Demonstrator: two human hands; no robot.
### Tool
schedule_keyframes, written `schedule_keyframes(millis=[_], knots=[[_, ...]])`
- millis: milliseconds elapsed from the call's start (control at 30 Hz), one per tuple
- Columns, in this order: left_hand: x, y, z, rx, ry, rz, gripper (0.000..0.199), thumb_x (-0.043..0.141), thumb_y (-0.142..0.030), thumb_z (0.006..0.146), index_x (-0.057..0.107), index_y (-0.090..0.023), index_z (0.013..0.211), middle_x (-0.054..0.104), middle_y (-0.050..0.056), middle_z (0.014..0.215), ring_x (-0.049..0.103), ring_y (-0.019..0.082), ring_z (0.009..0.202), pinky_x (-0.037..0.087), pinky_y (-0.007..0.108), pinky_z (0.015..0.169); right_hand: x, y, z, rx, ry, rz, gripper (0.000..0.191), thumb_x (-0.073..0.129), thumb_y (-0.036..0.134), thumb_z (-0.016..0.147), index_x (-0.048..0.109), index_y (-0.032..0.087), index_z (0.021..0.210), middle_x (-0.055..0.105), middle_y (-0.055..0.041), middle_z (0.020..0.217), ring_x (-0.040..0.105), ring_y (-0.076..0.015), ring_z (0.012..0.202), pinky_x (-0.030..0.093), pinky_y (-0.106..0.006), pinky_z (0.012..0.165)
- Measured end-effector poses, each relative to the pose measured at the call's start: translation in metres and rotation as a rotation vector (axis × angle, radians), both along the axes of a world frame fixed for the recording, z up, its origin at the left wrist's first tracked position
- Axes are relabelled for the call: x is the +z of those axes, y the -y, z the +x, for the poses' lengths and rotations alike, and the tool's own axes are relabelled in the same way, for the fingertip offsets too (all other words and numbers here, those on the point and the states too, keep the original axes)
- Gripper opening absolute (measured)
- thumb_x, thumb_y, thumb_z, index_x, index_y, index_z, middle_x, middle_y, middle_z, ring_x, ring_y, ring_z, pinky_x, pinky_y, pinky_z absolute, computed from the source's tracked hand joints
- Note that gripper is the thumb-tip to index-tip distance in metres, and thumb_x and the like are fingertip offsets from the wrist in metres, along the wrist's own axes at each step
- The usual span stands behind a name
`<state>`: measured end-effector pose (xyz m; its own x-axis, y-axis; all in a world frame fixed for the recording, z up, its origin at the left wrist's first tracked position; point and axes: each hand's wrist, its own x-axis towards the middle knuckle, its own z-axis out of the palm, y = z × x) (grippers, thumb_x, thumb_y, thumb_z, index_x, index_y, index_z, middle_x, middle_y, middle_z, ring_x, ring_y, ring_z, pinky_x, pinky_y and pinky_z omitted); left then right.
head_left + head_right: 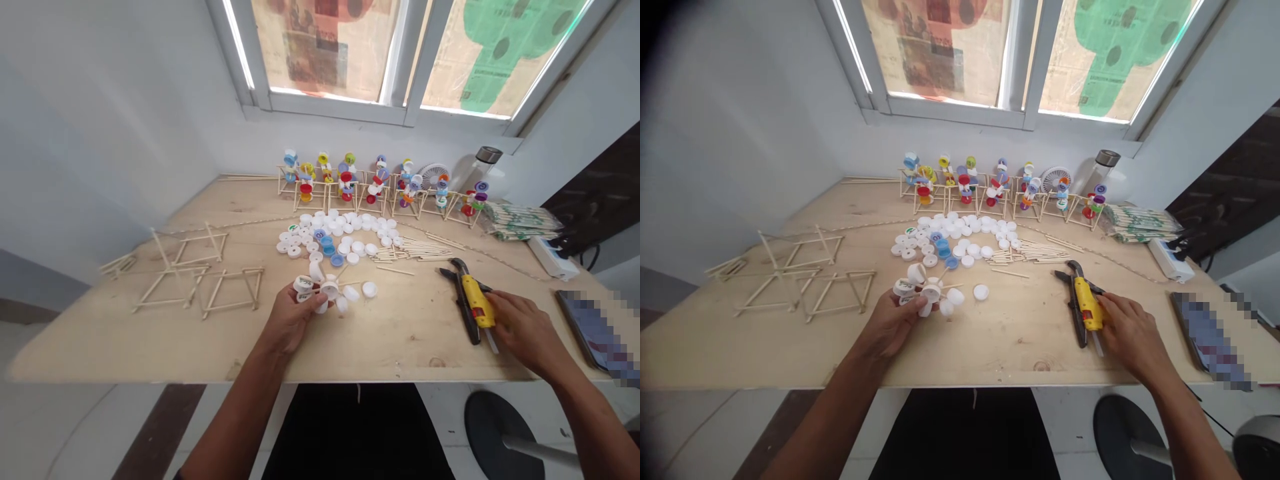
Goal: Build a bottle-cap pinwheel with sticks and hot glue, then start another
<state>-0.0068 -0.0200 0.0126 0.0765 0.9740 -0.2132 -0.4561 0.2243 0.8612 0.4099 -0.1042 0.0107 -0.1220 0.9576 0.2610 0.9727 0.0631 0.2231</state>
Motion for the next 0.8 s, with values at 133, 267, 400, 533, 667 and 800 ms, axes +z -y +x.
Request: schedule_keyframes(millis=[133, 267, 400, 533, 667, 800], knots=[[0.0, 0.0, 0.0, 0.0, 0.01, -0.005, 0.038, 0.084, -0.023, 0.049, 0.064, -0.012, 0.079, 0.068, 0.003, 0.075, 0.063, 0.014, 0.068, 0.053, 0.027, 0.067, -0.004, -0.005, 0.004, 0.007, 0.002, -0.042, 0.045, 0.045, 0.021, 0.075, 0.057, 0.015, 0.119, 0.06, -0.0141, 0.122, 0.058, -0.0325, 0.103, 0.048, -0.044, 0.077], [0.0, 0.001, -0.001, 0.008, 0.005, -0.002, 0.036, 0.084, -0.024, 0.049, 0.063, -0.012, 0.076, 0.066, 0.001, 0.072, 0.062, 0.013, 0.066, 0.05, 0.025, 0.065, -0.001, -0.009, 0.007, 0.058, -0.045, -0.027, 0.039, 0.046, 0.02, 0.073, 0.058, 0.015, 0.11, 0.062, -0.0161, 0.116, 0.059, -0.0332, 0.1, 0.047, -0.044, 0.076], [-0.003, 0.001, -0.001, 0.021, -0.051, 0.042, 0.036, 0.084, -0.027, 0.05, 0.062, -0.013, 0.075, 0.065, 0.001, 0.07, 0.061, 0.013, 0.064, 0.047, 0.024, 0.062, 0.018, -0.003, -0.009, 0.014, -0.193, 0.112, 0.026, 0.043, 0.033, 0.083, 0.058, 0.019, 0.1, 0.066, -0.0175, 0.099, 0.061, -0.0301, 0.086, 0.046, -0.043, 0.072], [-0.007, 0.001, -0.002, 0.047, -0.174, 0.133, 0.035, 0.082, -0.027, 0.053, 0.063, -0.014, 0.079, 0.062, -0.001, 0.069, 0.056, 0.011, 0.062, 0.043, 0.022, 0.059, 0.04, 0.01, -0.067, -0.092, -0.498, 0.206, 0.025, 0.049, 0.042, 0.084, 0.057, 0.023, 0.098, 0.064, -0.0075, 0.082, 0.06, -0.0217, 0.068, 0.045, -0.033, 0.057], [-0.01, 0.002, -0.003, 0.065, -0.332, 0.222, 0.036, 0.08, -0.029, 0.057, 0.063, -0.015, 0.085, 0.06, -0.002, 0.07, 0.053, 0.011, 0.063, 0.042, 0.022, 0.059, 0.045, 0.01, -0.143, 0.138, -0.704, 0.106, 0.016, 0.054, 0.035, 0.084, 0.057, 0.024, 0.095, 0.064, -0.004, 0.084, 0.061, -0.0196, 0.071, 0.045, -0.03, 0.058], [-0.01, 0.004, -0.005, 0.115, -0.475, 0.288, 0.035, 0.077, -0.032, 0.061, 0.063, -0.016, 0.089, 0.058, -0.003, 0.068, 0.051, 0.011, 0.063, 0.041, 0.021, 0.059, 0.04, 0.001, -0.195, 0.35, -0.793, 0.008, 0.009, 0.053, 0.028, 0.087, 0.055, 0.022, 0.092, 0.063, -0.0041, 0.082, 0.058, -0.0192, 0.075, 0.045, -0.031, 0.066]])
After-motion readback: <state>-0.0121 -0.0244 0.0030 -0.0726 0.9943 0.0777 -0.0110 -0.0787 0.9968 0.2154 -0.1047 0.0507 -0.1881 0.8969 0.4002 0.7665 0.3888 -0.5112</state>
